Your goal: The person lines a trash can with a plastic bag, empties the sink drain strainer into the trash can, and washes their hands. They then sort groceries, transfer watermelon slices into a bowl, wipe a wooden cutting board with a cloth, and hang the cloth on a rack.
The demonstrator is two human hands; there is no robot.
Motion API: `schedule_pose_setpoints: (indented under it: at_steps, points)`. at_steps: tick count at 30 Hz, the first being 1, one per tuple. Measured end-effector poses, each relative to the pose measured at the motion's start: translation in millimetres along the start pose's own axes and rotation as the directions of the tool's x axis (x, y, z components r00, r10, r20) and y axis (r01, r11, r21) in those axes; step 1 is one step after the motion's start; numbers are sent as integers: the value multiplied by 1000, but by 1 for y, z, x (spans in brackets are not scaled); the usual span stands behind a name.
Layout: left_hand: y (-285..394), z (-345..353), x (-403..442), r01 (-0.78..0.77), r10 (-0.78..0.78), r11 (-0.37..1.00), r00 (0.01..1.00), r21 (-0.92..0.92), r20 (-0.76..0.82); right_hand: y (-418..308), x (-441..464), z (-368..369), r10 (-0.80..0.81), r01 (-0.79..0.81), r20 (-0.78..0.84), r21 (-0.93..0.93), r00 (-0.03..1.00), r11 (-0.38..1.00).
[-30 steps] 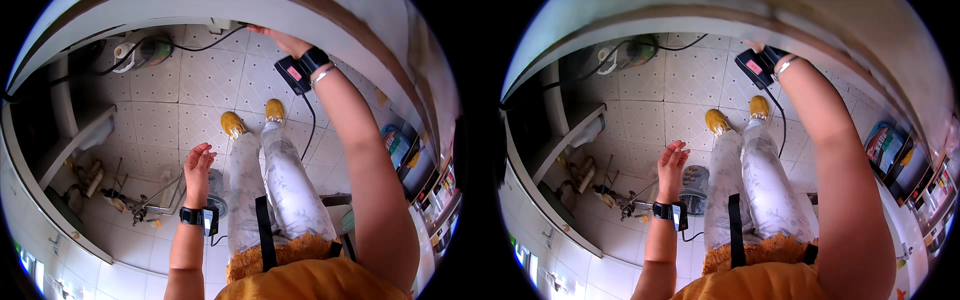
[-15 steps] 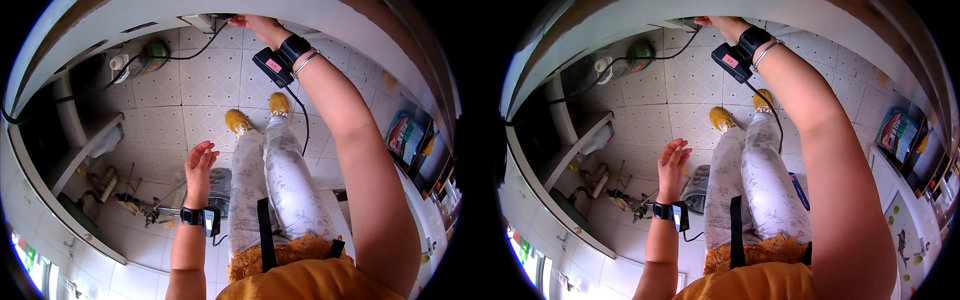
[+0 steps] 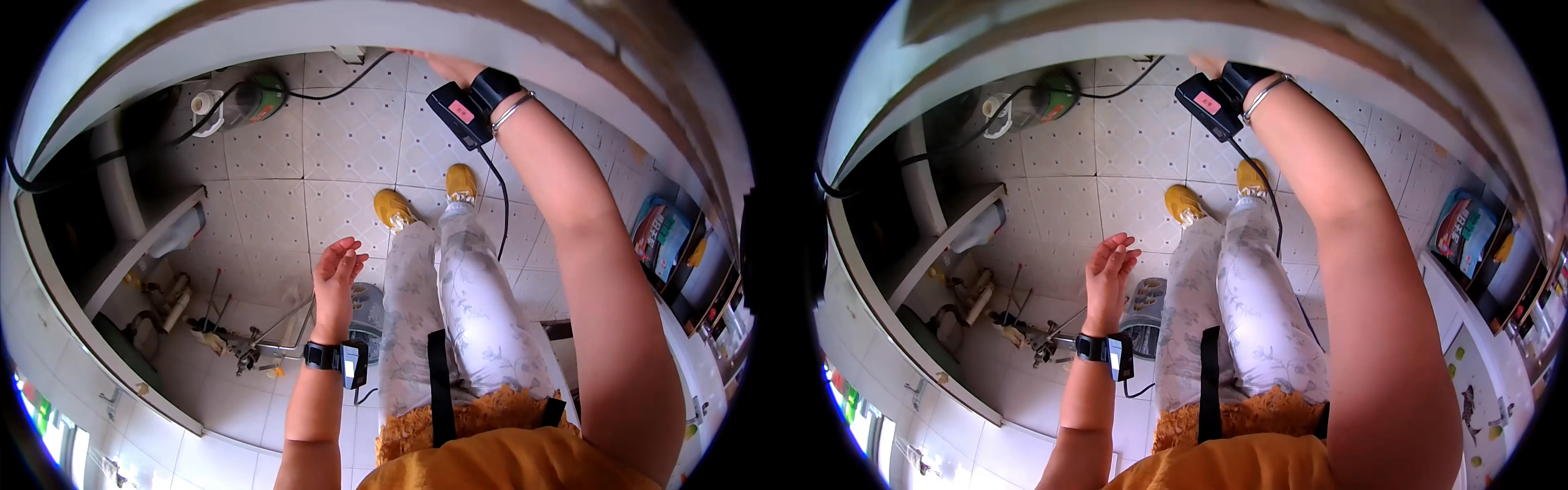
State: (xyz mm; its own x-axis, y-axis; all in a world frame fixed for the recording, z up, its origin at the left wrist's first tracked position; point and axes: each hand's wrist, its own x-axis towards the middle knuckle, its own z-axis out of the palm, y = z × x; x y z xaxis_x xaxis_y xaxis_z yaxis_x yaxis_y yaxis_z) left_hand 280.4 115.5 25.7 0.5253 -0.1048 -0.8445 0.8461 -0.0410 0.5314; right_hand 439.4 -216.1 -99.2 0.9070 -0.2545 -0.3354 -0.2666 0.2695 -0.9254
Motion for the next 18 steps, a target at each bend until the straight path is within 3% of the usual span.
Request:
schedule_pose_setpoints:
  at_steps: [4,12,16,18]
  points:
    - [-3,-5,0,3,-3,1000,1000,-12,-13,2,-1,-6,6,-3,-81,33,997,999]
    - [-7,-7,-1,35,-35,999,999,4,7,13,-9,-9,161,-156,-76,63,984,986]
    - [25,-5,-21,-46,44,999,995,19,92,20,-46,-13,301,-296,-49,95,952,950]
    - [47,-8,-36,-110,105,989,993,99,52,17,-80,-23,358,-351,-47,112,933,930]
